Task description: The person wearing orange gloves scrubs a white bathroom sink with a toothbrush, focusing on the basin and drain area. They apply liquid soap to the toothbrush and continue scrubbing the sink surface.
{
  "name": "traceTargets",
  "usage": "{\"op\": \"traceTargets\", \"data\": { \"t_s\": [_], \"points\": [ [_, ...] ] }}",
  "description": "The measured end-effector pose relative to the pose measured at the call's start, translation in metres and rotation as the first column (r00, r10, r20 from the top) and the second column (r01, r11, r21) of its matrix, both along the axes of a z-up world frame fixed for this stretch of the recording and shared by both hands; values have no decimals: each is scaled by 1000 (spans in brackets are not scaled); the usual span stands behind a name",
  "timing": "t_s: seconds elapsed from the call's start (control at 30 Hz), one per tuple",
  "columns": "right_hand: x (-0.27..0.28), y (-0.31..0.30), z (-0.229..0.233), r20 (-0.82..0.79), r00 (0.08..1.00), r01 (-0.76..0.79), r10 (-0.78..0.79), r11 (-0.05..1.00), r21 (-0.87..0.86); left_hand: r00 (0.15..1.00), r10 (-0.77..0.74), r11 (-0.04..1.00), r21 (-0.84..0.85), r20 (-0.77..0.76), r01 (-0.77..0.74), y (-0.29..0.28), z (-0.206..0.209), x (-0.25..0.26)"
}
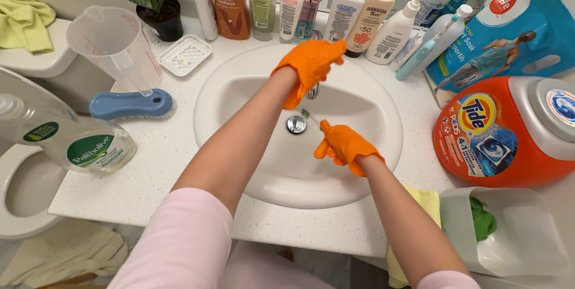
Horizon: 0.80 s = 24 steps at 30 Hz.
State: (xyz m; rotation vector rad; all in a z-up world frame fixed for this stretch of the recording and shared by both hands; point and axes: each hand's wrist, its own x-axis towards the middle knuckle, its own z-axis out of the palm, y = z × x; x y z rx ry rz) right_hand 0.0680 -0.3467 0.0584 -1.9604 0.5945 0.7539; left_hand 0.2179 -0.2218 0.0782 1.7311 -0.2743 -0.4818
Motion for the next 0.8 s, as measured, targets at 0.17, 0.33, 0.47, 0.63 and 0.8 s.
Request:
{"op": "traceTargets", "data": {
  "t_s": [0.17,0.33,0.47,0.63,0.8],
  "points": [
    [8,-2,-18,-16,1000,14,-14,999,32,988,2,855,-512,-156,-83,-2,-13,7],
    [15,-7,-32,-15,1000,-13,14,999,33,986,-9,692,-713,-165,-113,-9,-1,14],
    [14,-3,-25,-30,999,-22,24,997,70,982,19,706,-693,-188,-147,-11,4,9],
    [12,3,-14,-19,996,-85,87,993,86,980,33,739,-655,-195,-156,-8,8,6],
    [14,3,-3,4,999,-52,52,996,75,976,-28,733,-669,-215,-127,-12,-9,21]
  ]
}}
